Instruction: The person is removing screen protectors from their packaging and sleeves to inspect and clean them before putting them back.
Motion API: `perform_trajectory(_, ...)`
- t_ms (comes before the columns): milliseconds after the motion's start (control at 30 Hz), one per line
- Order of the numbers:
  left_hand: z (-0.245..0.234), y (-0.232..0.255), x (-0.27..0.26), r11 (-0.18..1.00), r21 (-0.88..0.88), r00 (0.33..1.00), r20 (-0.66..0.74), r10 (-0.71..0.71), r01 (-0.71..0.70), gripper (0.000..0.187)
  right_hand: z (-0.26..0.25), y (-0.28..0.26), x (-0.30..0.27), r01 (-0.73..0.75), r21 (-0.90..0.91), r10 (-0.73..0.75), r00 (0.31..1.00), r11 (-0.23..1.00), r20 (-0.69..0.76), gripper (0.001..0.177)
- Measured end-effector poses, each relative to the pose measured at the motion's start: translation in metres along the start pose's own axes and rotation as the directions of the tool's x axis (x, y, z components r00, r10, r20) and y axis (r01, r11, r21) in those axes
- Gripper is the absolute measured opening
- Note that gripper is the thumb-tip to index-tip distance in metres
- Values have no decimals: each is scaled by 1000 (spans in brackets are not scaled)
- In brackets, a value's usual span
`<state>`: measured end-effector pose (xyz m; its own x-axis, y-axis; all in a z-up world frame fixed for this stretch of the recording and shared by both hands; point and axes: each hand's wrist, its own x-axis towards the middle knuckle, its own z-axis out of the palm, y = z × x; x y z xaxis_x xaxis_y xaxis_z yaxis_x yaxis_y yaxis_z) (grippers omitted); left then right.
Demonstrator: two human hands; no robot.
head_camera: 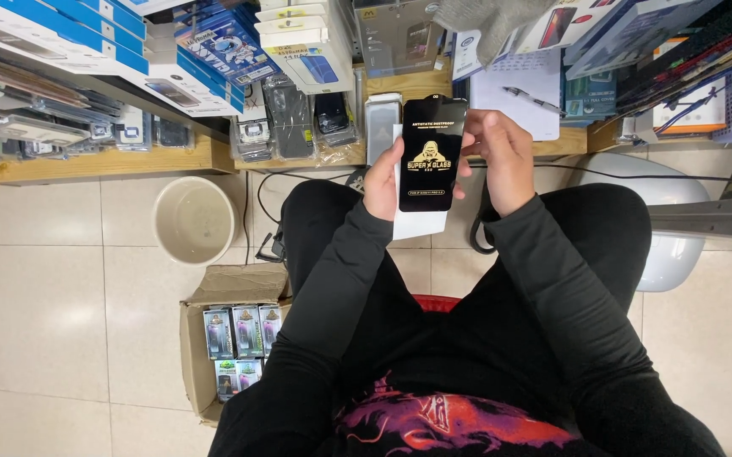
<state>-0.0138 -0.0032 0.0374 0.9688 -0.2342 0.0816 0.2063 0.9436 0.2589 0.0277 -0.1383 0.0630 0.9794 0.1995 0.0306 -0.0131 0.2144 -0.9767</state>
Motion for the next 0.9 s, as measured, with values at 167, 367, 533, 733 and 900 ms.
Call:
perform_trajectory(167,2,1,1,1000,1,1000,-4,1,-1,49,2,-3,0,4,1,-4,1000,1000,16,43)
perform_trajectory(367,10,5,5,1000,13,1000,-18,-8,8,48,-12,22,8,23,40,-24,999,999,36,44)
perform_trajectory(533,13,3,5,1000,14,998,-54,21,-20,47,-22,37,12,77,-43,-77,997,996,14,45)
perform_trajectory(733,-16,-1,9,996,83,994,-102,31,-23,49,-26,34,14,62,-48,-61,998,997,16,46)
perform_trajectory(900,-16,1,9,603,798,999,-37,40,5,79,-40,49,19,183,-142,-166,978,973,123,46)
